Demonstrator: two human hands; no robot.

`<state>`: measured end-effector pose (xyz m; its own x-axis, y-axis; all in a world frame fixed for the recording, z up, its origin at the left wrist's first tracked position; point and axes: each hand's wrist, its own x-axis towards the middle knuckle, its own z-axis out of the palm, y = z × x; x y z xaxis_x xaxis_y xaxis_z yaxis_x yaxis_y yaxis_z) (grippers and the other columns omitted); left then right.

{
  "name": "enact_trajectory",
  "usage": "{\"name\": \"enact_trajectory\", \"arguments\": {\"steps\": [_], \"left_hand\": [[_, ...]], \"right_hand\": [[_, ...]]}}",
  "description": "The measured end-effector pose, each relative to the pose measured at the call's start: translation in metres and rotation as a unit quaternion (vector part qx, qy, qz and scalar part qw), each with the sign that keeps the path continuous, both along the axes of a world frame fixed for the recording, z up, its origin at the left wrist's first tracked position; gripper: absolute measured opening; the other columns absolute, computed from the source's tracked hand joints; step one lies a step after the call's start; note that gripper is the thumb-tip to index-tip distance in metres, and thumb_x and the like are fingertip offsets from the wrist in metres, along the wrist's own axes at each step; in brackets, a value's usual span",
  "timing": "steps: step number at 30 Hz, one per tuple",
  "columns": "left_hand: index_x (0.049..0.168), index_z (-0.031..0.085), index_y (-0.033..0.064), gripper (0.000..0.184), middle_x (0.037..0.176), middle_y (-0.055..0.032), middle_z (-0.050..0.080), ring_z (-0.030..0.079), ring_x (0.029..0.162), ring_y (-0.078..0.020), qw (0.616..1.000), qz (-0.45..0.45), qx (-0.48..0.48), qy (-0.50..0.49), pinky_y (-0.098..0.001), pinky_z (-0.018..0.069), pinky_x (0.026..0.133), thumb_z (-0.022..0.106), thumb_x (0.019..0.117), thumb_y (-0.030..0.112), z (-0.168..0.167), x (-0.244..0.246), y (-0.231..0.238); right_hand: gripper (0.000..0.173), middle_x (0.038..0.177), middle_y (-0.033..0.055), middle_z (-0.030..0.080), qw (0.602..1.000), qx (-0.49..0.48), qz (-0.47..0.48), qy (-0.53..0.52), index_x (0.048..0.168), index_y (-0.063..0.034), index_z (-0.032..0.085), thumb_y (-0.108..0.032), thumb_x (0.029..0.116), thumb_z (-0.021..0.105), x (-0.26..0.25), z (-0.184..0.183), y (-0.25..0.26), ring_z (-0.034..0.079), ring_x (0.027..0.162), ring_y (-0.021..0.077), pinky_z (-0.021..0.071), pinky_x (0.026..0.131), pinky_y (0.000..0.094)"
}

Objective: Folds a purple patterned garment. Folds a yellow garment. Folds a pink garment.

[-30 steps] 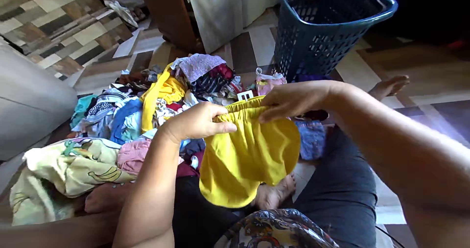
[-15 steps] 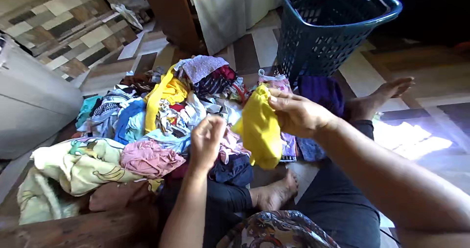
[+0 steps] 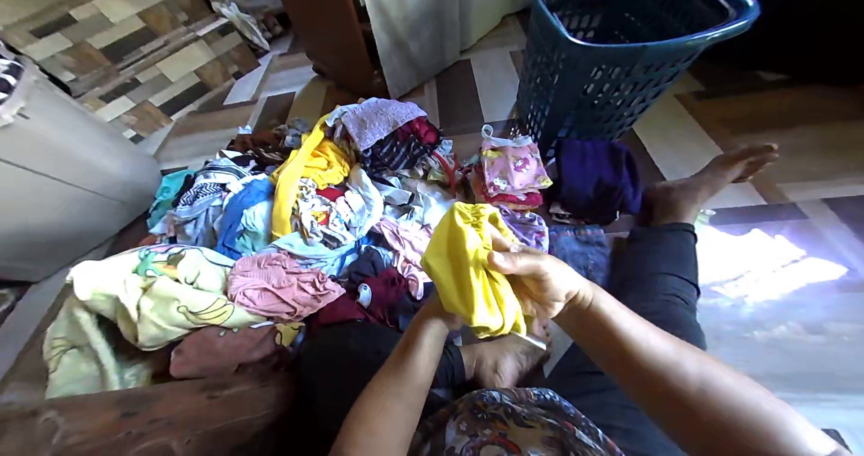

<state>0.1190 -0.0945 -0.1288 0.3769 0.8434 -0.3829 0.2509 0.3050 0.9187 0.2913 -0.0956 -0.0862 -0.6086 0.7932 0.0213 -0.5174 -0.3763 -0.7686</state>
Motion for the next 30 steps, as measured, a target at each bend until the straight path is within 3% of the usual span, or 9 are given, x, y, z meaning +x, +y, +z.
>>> {"name": "enact_trajectory", "arguments": {"steps": [2, 4, 7, 12, 17, 23, 25, 28, 30], "left_hand": [[0.111, 0.053, 0.0066, 0.034, 0.089, -0.0009, 0.064, 0.064, 0.083, -0.0063, 0.947, 0.166, -0.101, -0.256, -0.0243, 0.0556, 0.074, 0.02, 0.105, 0.0, 0.009, 0.003, 0.004], [0.099, 0.059, 0.0157, 0.058, 0.082, -0.0014, 0.07, 0.07, 0.077, -0.0136, 0.891, 0.205, -0.148, -0.377, -0.0331, 0.0598, 0.068, 0.006, 0.1082, 0.038, 0.01, 0.0, 0.019], [0.113, 0.063, 0.0119, 0.048, 0.096, -0.0081, 0.072, 0.071, 0.089, -0.021, 0.886, 0.233, -0.113, -0.384, -0.0412, 0.061, 0.077, 0.026, 0.1107, 0.042, 0.016, -0.021, 0.04], [0.119, 0.058, 0.0052, 0.018, 0.098, -0.0048, 0.07, 0.071, 0.089, -0.0143, 0.892, 0.357, 0.14, -0.24, -0.0357, 0.061, 0.081, 0.045, 0.1074, 0.009, 0.025, -0.055, 0.048], [0.114, 0.058, 0.0051, 0.019, 0.086, 0.0123, 0.06, 0.06, 0.073, 0.0038, 0.77, 0.395, 0.491, -0.098, -0.0172, 0.0534, 0.07, 0.056, 0.0954, 0.0, 0.016, -0.086, 0.05], [0.119, 0.065, 0.0015, 0.05, 0.109, 0.0004, 0.071, 0.065, 0.104, -0.0057, 0.883, 0.081, 0.455, -0.085, -0.0316, 0.0528, 0.096, 0.035, 0.1101, 0.04, 0.021, -0.067, 0.052], [0.109, 0.071, 0.0062, 0.067, 0.104, 0.0037, 0.071, 0.064, 0.097, -0.0015, 0.92, -0.003, 0.377, -0.104, -0.0261, 0.0543, 0.09, 0.03, 0.1061, 0.059, 0.025, -0.059, 0.05], [0.087, 0.07, 0.0137, 0.045, 0.082, 0.0138, 0.068, 0.062, 0.08, 0.0075, 0.949, -0.071, 0.286, -0.113, -0.0181, 0.0537, 0.076, 0.039, 0.1061, 0.042, 0.029, -0.059, 0.044], [0.081, 0.071, 0.014, 0.046, 0.079, 0.0159, 0.068, 0.061, 0.078, 0.01, 0.942, -0.109, 0.3, -0.104, -0.0151, 0.053, 0.073, 0.05, 0.1038, 0.048, 0.023, -0.065, 0.048]], "right_hand": [[0.047, 0.105, -0.0006, 0.072, 0.991, -0.045, -0.075, -0.103, 0.147, -0.0241, 0.04, -0.018, 0.1008, 0.045, 0.004, 0.004, 0.001, 0.071, 0.093, 0.0095, 0.0609, 0.084, 0.0284], [0.043, 0.105, 0.003, 0.071, 0.974, -0.074, -0.131, -0.171, 0.152, -0.0217, 0.037, -0.021, 0.1089, 0.037, 0.01, 0.005, 0.006, 0.071, 0.091, 0.0119, 0.0611, 0.081, 0.0307], [0.04, 0.105, 0.0042, 0.071, 0.947, -0.124, -0.205, -0.215, 0.152, -0.0228, 0.039, -0.025, 0.1114, 0.037, 0.02, 0.002, 0.016, 0.071, 0.09, 0.0137, 0.0611, 0.078, 0.0328], [0.028, 0.094, 0.0037, 0.069, 0.923, -0.101, -0.271, -0.253, 0.133, -0.0125, 0.055, -0.02, 0.1105, 0.041, 0.029, 0.004, 0.029, 0.068, 0.079, 0.0117, 0.0589, 0.069, 0.0301], [0.032, 0.098, 0.0062, 0.069, 0.906, 0.018, -0.24, -0.347, 0.135, -0.0092, 0.056, -0.025, 0.1108, 0.043, 0.008, 0.017, 0.035, 0.067, 0.082, 0.0129, 0.0587, 0.073, 0.0337], [0.023, 0.079, 0.0047, 0.063, 0.822, 0.339, 0.038, -0.455, 0.101, 0.0017, 0.07, -0.016, 0.1045, 0.055, -0.032, 0.052, 0.039, 0.057, 0.071, 0.007, 0.0495, 0.069, 0.0285], [0.02, 0.074, 0.0022, 0.06, 0.796, 0.394, 0.072, -0.454, 0.095, 0.0008, 0.071, -0.012, 0.1012, 0.056, -0.034, 0.07, 0.039, 0.053, 0.067, 0.0054, 0.0446, 0.064, 0.0269], [0.021, 0.065, -0.0018, 0.055, 0.78, 0.426, 0.031, -0.457, 0.081, -0.0041, 0.068, -0.01, 0.097, 0.056, -0.016, 0.088, 0.045, 0.05, 0.059, 0.0042, 0.0404, 0.055, 0.0261], [0.02, 0.072, -0.0015, 0.06, 0.771, 0.432, -0.016, -0.467, 0.082, -0.0054, 0.068, -0.012, 0.0957, 0.055, 0.004, 0.093, 0.055, 0.055, 0.066, 0.0037, 0.0457, 0.06, 0.0268]]}}
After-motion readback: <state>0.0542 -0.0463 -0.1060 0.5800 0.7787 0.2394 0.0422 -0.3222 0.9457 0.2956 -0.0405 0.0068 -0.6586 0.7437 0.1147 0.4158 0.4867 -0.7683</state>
